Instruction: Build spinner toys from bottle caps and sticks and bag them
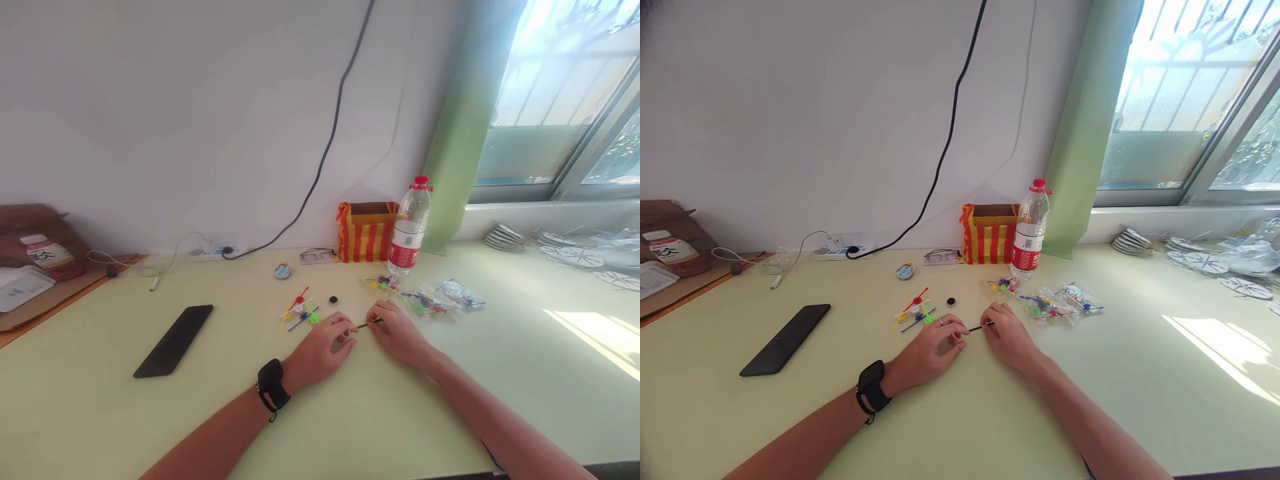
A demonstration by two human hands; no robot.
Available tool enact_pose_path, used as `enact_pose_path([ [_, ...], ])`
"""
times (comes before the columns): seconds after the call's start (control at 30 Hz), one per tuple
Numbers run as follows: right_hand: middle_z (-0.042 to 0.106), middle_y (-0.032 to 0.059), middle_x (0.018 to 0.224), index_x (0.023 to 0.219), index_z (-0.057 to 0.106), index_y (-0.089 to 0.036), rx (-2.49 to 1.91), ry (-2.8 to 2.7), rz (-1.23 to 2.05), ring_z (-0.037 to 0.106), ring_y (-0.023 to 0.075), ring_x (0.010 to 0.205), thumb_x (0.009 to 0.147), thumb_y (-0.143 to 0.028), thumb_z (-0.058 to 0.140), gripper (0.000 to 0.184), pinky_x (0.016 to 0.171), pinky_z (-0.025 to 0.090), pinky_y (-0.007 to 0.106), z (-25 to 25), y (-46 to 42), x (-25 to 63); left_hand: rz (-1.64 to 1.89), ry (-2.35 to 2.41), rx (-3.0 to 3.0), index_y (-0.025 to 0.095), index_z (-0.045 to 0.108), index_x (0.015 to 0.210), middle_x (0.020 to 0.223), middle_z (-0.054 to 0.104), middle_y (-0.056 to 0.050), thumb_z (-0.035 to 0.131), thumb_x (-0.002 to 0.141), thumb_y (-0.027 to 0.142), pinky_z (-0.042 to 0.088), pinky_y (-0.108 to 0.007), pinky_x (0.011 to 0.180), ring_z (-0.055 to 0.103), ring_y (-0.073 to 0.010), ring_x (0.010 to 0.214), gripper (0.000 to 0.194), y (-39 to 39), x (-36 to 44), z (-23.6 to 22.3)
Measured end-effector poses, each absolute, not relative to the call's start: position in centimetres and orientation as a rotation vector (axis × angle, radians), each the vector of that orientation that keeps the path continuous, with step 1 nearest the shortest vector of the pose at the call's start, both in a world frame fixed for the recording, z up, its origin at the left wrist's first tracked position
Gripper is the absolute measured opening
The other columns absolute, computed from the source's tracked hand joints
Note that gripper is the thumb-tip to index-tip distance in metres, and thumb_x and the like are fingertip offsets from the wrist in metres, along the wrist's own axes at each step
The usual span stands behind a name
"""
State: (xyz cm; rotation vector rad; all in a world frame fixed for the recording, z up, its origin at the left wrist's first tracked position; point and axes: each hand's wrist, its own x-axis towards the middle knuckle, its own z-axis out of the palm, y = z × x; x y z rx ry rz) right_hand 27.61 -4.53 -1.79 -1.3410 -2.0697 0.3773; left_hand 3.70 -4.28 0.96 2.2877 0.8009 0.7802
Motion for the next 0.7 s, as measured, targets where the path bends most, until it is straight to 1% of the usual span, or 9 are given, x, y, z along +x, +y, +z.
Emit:
enact_pose_path([
  [0.07,0.067,0.006,0.095,0.088,0.058,-0.022,-1.333,-2.076,0.349,0.059,0.0242,0.095,0.092,-0.012,0.051,0.013,0.083,0.046,0.037,-1.9,-4.6,27.5,0.729,0.789,2.307,0.026,0.065,0.12,0.12,0.065,-0.008,0.06,0.094,0.023,0.051,-0.039,0.098,0.064,-0.0238,0.104,0.026,-4.4,3.7,0.9],
  [0.13,0.067,0.0059,0.093,0.088,0.056,-0.022,-1.341,-2.073,0.326,0.059,0.0246,0.094,0.093,-0.013,0.05,0.013,0.084,0.045,0.038,-1.9,-4.6,27.5,0.739,0.827,2.323,0.026,0.063,0.122,0.124,0.064,-0.008,0.061,0.094,0.023,0.047,-0.043,0.106,0.06,-0.0272,0.118,0.029,-4.1,3.5,0.8],
  [0.23,0.066,0.0061,0.091,0.089,0.052,-0.023,-1.376,-2.024,0.33,0.059,0.0247,0.09,0.097,-0.016,0.045,0.012,0.081,0.045,0.038,-1.7,-4.6,27.4,0.8,0.964,2.311,0.026,0.06,0.123,0.131,0.06,-0.009,0.062,0.093,0.025,0.043,-0.046,0.111,0.055,-0.0285,0.127,0.03,-3.4,3.0,0.2],
  [0.3,0.064,0.0062,0.09,0.091,0.049,-0.023,-1.392,-1.985,0.36,0.058,0.0242,0.086,0.099,-0.019,0.04,0.012,0.077,0.045,0.038,-1.5,-4.7,27.4,0.829,1.063,2.294,0.026,0.056,0.13,0.138,0.056,-0.01,0.062,0.093,0.026,0.04,-0.048,0.114,0.051,-0.0291,0.133,0.038,-2.9,2.8,-0.3],
  [0.37,0.062,0.0059,0.089,0.092,0.046,-0.024,-1.387,-1.964,0.398,0.057,0.0237,0.082,0.101,-0.022,0.038,0.012,0.074,0.045,0.037,-1.4,-4.9,27.4,0.832,1.137,2.294,0.027,0.047,0.144,0.151,0.047,-0.012,0.063,0.093,0.03,0.035,-0.051,0.118,0.043,-0.0305,0.142,0.053,-2.5,2.7,-0.9],
  [0.43,0.061,0.0051,0.087,0.092,0.044,-0.024,-1.377,-1.948,0.439,0.056,0.023,0.079,0.102,-0.025,0.035,0.012,0.071,0.046,0.036,-1.3,-5.0,27.3,0.796,1.175,2.319,0.028,0.035,0.155,0.163,0.035,-0.013,0.062,0.095,0.036,0.027,-0.055,0.122,0.031,-0.0331,0.151,0.067,-2.2,2.5,-1.4],
  [0.5,0.06,0.004,0.086,0.093,0.042,-0.025,-1.374,-1.934,0.477,0.055,0.0222,0.077,0.103,-0.027,0.033,0.013,0.069,0.046,0.036,-1.3,-5.1,27.2,0.746,1.178,2.35,0.028,0.031,0.159,0.167,0.029,-0.012,0.059,0.097,0.042,0.023,-0.058,0.123,0.026,-0.0351,0.153,0.07,-2.0,2.4,-1.6],
  [0.6,0.059,0.0033,0.086,0.093,0.04,-0.025,-1.37,-1.92,0.511,0.054,0.0217,0.075,0.103,-0.028,0.031,0.014,0.069,0.046,0.035,-1.3,-5.2,27.1,0.727,1.148,2.392,0.027,0.044,0.153,0.163,0.039,-0.01,0.057,0.098,0.042,0.028,-0.057,0.121,0.035,-0.0342,0.148,0.059,-2.0,2.4,-1.5],
  [0.7,0.059,0.0033,0.087,0.094,0.04,-0.025,-1.36,-1.901,0.522,0.055,0.0215,0.076,0.1,-0.028,0.039,0.007,0.069,0.046,0.035,-1.3,-5.0,27.2,0.792,1.102,2.41,0.027,0.057,0.14,0.148,0.055,-0.008,0.059,0.097,0.034,0.036,-0.051,0.118,0.047,-0.0299,0.137,0.044,-2.2,2.5,-0.8],
])
